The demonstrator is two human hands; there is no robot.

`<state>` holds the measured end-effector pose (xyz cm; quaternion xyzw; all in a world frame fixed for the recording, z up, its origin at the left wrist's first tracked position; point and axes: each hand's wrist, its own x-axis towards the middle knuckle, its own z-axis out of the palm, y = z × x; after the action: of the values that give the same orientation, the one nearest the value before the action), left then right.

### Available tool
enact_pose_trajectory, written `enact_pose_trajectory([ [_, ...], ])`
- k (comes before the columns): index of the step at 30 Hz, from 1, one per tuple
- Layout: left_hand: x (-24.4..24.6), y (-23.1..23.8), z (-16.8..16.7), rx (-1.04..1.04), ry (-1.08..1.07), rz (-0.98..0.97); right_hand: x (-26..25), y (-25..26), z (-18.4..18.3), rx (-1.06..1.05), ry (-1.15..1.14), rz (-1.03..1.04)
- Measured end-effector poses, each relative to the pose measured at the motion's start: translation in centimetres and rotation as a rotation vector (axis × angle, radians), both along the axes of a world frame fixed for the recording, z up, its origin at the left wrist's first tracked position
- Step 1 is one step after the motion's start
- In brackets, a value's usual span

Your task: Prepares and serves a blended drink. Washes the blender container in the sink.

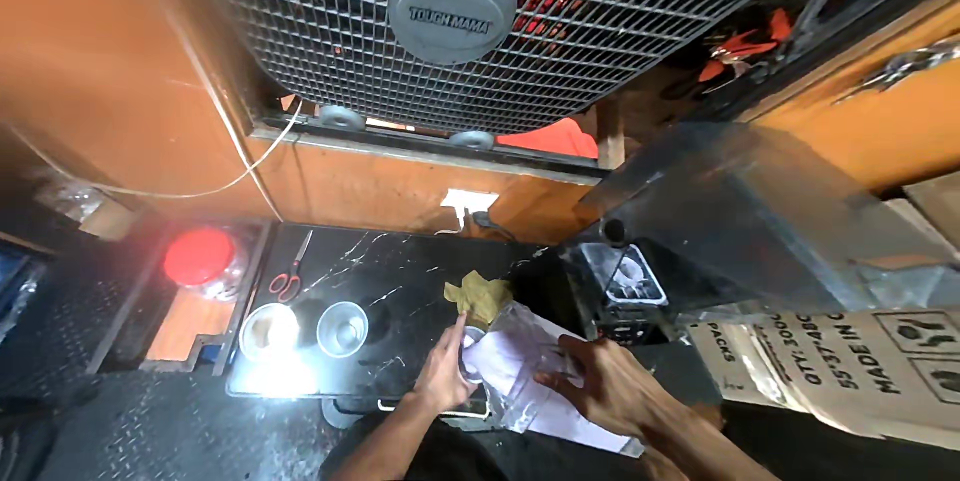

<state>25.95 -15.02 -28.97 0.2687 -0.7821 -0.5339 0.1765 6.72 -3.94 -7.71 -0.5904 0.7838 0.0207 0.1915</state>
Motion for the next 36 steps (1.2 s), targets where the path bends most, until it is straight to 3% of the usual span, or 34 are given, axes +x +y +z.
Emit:
enact_pose_trajectory([
  [10,-0.5,0.0,-1.8,-0.004,0.034,0.019,0.1,-0.6,-1.2,0.039,-0.012,-0.028],
  [20,-1.6,0.5,-4.4,-0.05,0.121,0.185,-0.4,-1.1,-1.9,0.081,-0.033,-0.079],
  [26,-0.8,-0.2,-3.8,0.067,0.065,0.041,-0.8,-0.7,-2.5,-0.004,-0.037,-0.05],
  [33,-0.8,-0.3,-1.4,0.04,-0.222,0.061,-0.8,-0.5,-2.7,0.026,-0.055,-0.087],
  [36,2.1,-1.1,5.1,-0.119,-0.409,0.119,-1.4,0.4,-3.2,-0.028,-0.091,-0.134],
])
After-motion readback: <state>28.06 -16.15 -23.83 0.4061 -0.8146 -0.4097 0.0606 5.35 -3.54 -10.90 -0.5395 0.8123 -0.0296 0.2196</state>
